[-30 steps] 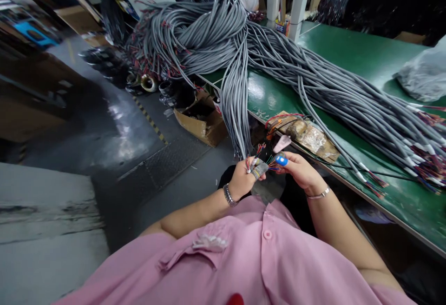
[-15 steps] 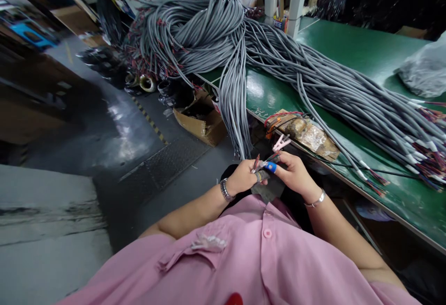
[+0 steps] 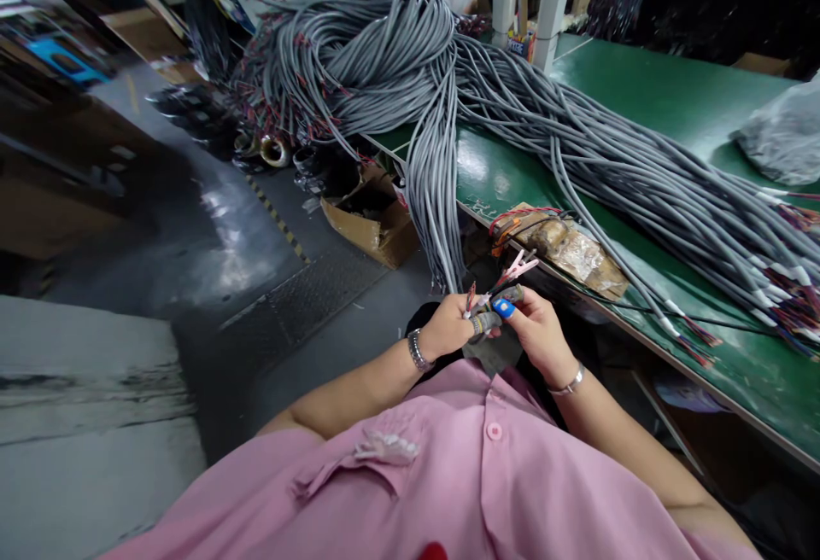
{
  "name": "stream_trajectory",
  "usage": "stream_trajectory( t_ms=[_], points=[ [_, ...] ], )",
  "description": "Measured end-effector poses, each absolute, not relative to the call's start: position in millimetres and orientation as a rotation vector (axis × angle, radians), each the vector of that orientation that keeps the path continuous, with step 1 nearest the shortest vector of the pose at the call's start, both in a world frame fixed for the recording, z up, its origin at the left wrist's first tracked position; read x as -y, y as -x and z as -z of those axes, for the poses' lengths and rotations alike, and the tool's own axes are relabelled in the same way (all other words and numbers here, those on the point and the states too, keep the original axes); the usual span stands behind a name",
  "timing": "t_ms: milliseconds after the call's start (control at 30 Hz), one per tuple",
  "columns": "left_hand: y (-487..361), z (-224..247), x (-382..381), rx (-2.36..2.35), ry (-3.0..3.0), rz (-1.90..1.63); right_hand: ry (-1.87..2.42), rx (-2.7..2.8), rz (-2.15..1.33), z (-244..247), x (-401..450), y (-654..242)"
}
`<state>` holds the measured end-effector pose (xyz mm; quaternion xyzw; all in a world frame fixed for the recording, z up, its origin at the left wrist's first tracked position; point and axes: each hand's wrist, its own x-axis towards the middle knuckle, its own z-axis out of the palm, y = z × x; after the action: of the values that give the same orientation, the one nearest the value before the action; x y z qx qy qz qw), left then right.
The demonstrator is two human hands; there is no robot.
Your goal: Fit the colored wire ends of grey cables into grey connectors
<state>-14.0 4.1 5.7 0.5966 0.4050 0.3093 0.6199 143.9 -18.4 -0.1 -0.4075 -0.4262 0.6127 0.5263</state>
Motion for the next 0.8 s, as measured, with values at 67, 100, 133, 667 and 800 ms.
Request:
stream_trajectory(
  t_ms=[67, 100, 133, 667, 800],
  points=[
    [15.7, -8.7, -3.8, -0.935, -1.401, -0.697, 0.980, 1.037, -1.499, -1.7, 15.7, -143.7],
    [16.0, -8.8, -3.4, -0.944, -1.395, -0.708, 0.986, 1.042, -1.498, -2.2, 14.3, -144.1],
    [15.9, -8.0, -3.0, -0.953, -1.375, -0.729, 0.995, 1.047, -1.488, -2.4, 13.1, -144.8],
    [7.8, 7.3, -2.7, -1.011, -0.953, -1.024, 1.113, 1.009, -1.333, 8.0, 14.1, -150.5],
    [11.1, 11.3, -2.3, -1.014, -1.084, -0.965, 1.094, 0.989, -1.417, 1.8, 11.7, -149.7]
  ],
)
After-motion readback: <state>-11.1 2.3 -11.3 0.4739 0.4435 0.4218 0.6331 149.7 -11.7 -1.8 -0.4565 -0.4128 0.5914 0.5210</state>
